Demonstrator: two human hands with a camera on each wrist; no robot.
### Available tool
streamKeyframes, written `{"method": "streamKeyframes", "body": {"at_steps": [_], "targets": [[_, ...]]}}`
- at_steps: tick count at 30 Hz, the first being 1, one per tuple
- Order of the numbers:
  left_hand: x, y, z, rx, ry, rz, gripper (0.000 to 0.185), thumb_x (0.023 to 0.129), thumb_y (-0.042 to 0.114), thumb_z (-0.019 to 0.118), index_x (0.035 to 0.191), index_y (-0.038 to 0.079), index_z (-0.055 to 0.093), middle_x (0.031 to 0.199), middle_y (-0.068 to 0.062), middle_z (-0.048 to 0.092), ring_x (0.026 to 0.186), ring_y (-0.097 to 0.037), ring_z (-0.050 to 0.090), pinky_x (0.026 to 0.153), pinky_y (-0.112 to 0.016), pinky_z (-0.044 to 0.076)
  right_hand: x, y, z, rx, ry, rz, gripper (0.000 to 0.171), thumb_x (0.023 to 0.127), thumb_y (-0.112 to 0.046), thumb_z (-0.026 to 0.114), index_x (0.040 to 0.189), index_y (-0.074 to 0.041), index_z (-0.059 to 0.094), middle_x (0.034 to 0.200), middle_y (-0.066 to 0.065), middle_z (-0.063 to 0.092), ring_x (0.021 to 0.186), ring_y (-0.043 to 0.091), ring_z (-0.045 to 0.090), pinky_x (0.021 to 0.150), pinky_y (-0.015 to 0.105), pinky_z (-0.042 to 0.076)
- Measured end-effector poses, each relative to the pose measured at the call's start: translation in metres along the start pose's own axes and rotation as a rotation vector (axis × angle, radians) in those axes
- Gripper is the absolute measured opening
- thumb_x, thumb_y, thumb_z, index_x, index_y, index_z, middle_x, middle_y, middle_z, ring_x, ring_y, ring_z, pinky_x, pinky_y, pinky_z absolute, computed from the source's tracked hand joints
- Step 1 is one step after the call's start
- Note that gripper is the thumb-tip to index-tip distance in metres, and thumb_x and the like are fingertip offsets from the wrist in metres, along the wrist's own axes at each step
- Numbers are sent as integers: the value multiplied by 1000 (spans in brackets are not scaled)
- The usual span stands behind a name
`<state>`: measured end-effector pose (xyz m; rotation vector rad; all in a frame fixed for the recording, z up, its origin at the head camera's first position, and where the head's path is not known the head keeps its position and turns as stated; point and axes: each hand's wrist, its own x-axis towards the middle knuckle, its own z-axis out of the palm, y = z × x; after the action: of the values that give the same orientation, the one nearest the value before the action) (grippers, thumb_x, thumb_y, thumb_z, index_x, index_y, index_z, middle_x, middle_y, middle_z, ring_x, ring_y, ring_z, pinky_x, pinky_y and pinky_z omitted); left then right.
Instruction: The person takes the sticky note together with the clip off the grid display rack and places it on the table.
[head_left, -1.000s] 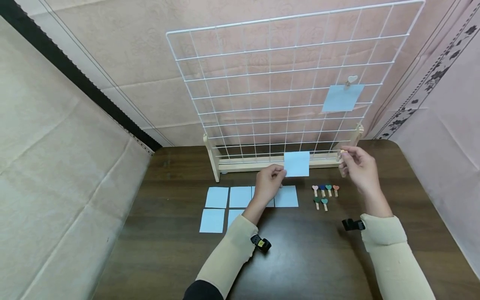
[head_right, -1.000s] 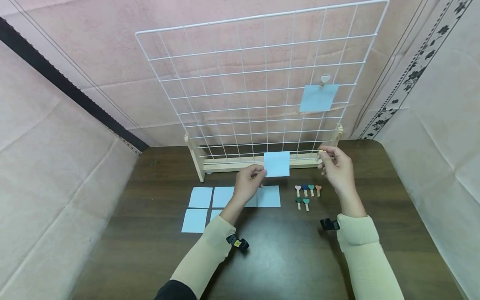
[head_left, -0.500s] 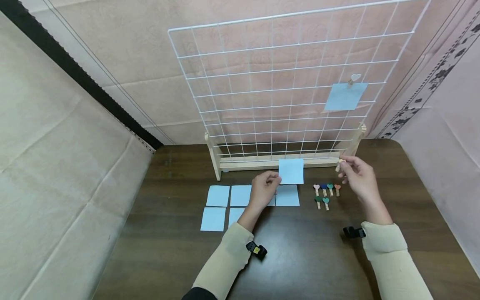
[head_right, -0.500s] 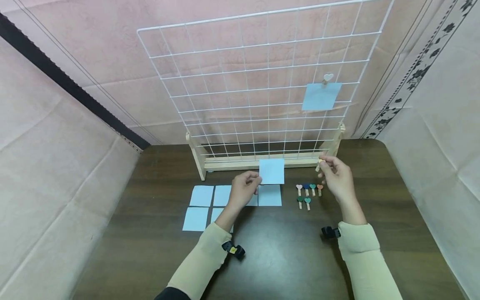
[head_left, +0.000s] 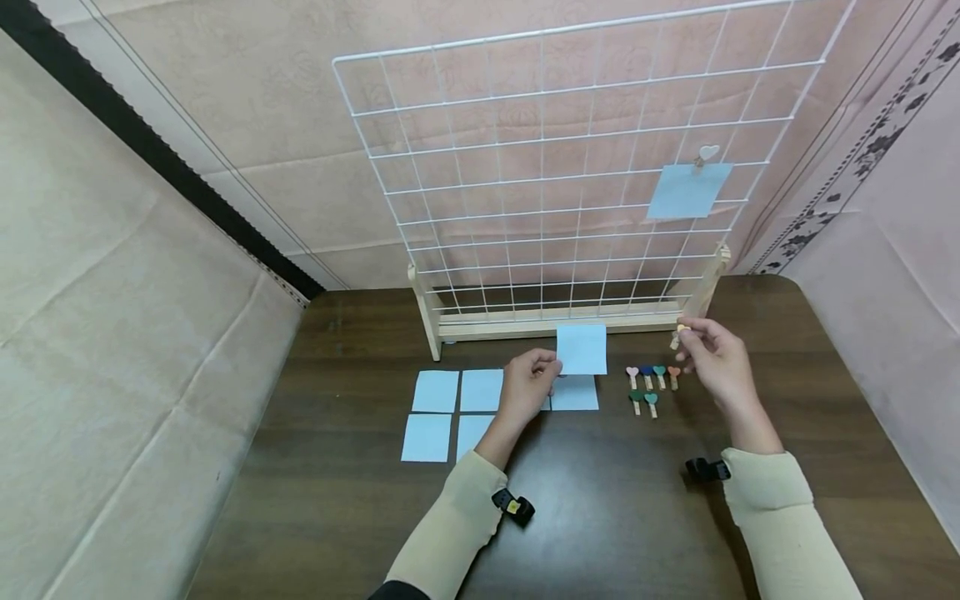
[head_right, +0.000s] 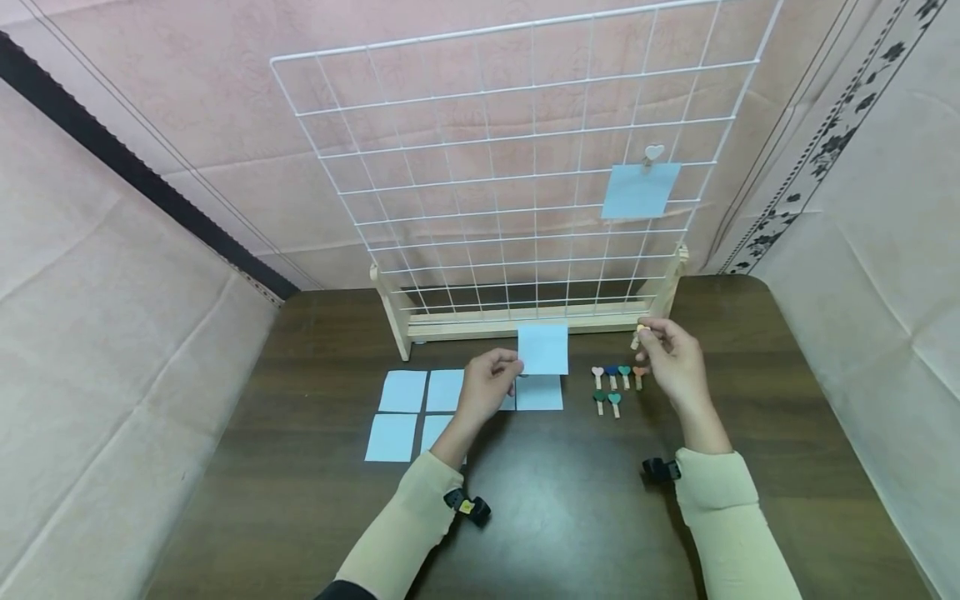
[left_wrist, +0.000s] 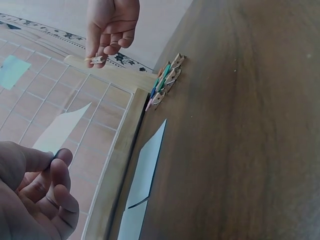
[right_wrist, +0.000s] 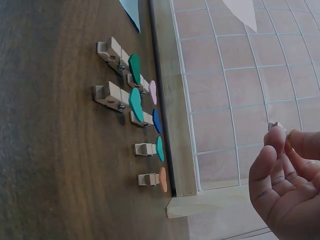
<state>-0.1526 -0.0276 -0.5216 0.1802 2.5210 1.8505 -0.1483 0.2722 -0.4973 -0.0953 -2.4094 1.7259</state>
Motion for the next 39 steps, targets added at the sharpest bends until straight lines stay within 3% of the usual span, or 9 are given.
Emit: {"method": "streamKeyframes", "body": {"at_steps": [6,13,20,24,35,39], "targets": [[-4,-3,-2,-18,2,-7,15,103,13,70,111,2,77,88,-1,76,60,-19,65,54,-23,51,-1,4,0,-11,-6,17,40,112,-18,54,141,10,56,93,0,66,75,7,63,61,24,56],[-15,-8,-7,-21,1,-28,15,102,12,70,111,1,77,88,-4,77,60,-21,65,55,-23,48,-7,14,2,-23,-41,45,37,110,-16,57,136,10,58,92,-6,68,75,11,65,61,26,57],[-37,-15,-25,6,-30,-82,16,101,11,70,112,0,76,90,-11,78,59,-30,66,63,-27,53,-22,27,1,-121,-189,58,34,110,-18,58,129,10,63,97,20,71,77,16,66,62,31,58],[-50,-22,-36,35,-54,-105,16,101,11,70,110,0,77,84,-13,77,58,-33,67,66,-29,53,-28,34,-1,-173,-244,104,34,110,-18,59,129,10,64,103,24,71,80,15,66,64,31,60],[-75,-36,-55,54,-106,-175,12,100,9,70,105,0,75,68,-16,71,48,-22,61,45,-22,41,-36,37,-4,-171,-357,201,29,109,-12,60,125,11,64,100,18,72,84,18,68,68,33,61],[-84,-41,-59,76,-111,-181,10,100,8,70,105,0,74,66,-14,70,46,-15,58,45,-22,42,-37,39,-3,-174,-376,205,26,108,-8,59,123,13,64,97,16,72,82,19,69,67,33,61]]}}
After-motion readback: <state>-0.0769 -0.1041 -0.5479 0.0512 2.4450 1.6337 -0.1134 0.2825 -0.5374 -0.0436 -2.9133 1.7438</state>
